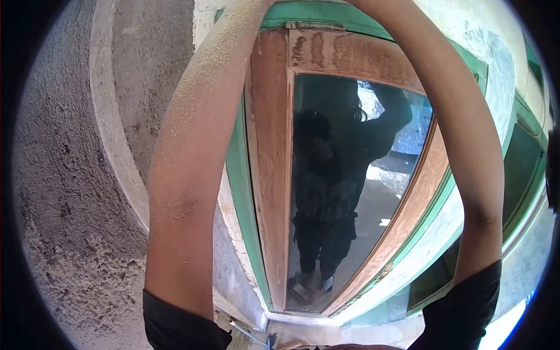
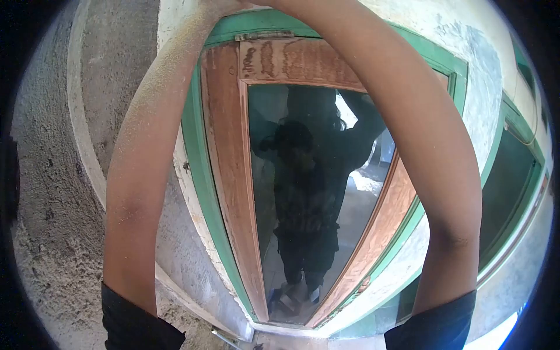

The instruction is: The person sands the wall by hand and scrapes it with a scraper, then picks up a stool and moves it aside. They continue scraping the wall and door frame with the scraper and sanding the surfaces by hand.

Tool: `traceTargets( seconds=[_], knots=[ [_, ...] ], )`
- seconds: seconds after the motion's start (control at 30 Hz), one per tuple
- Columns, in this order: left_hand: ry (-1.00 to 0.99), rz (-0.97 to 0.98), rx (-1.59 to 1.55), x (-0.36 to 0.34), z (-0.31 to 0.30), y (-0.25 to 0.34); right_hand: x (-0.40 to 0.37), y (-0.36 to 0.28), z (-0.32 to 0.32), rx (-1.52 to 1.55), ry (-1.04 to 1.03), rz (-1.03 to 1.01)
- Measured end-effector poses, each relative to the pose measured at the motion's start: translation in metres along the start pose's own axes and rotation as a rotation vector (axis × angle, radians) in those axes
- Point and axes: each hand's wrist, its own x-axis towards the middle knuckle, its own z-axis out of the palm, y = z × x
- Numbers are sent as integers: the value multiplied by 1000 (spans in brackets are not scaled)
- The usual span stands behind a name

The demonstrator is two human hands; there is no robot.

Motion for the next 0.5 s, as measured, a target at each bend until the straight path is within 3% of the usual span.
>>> traceTargets(
  seconds=[0.1, 0.2, 0.3, 0.4, 0.5],
  knots=[
    [3, 13, -75, -2, 12, 8, -10, 3, -13, 24, -47, 17],
    [1, 66, -92, 0, 23, 20, -30, 8, -36, 39, -98, -125],
    [7, 146, 19, -1, 41, 31, -41, 22, -40, 16, -139, -59],
    [-12, 38, 35, -1, 59, 53, -60, 31, -56, -12, -189, 10],
    [-11, 168, 5, 3, 75, 73, -80, 38, -78, -18, -199, -1]
  ],
)
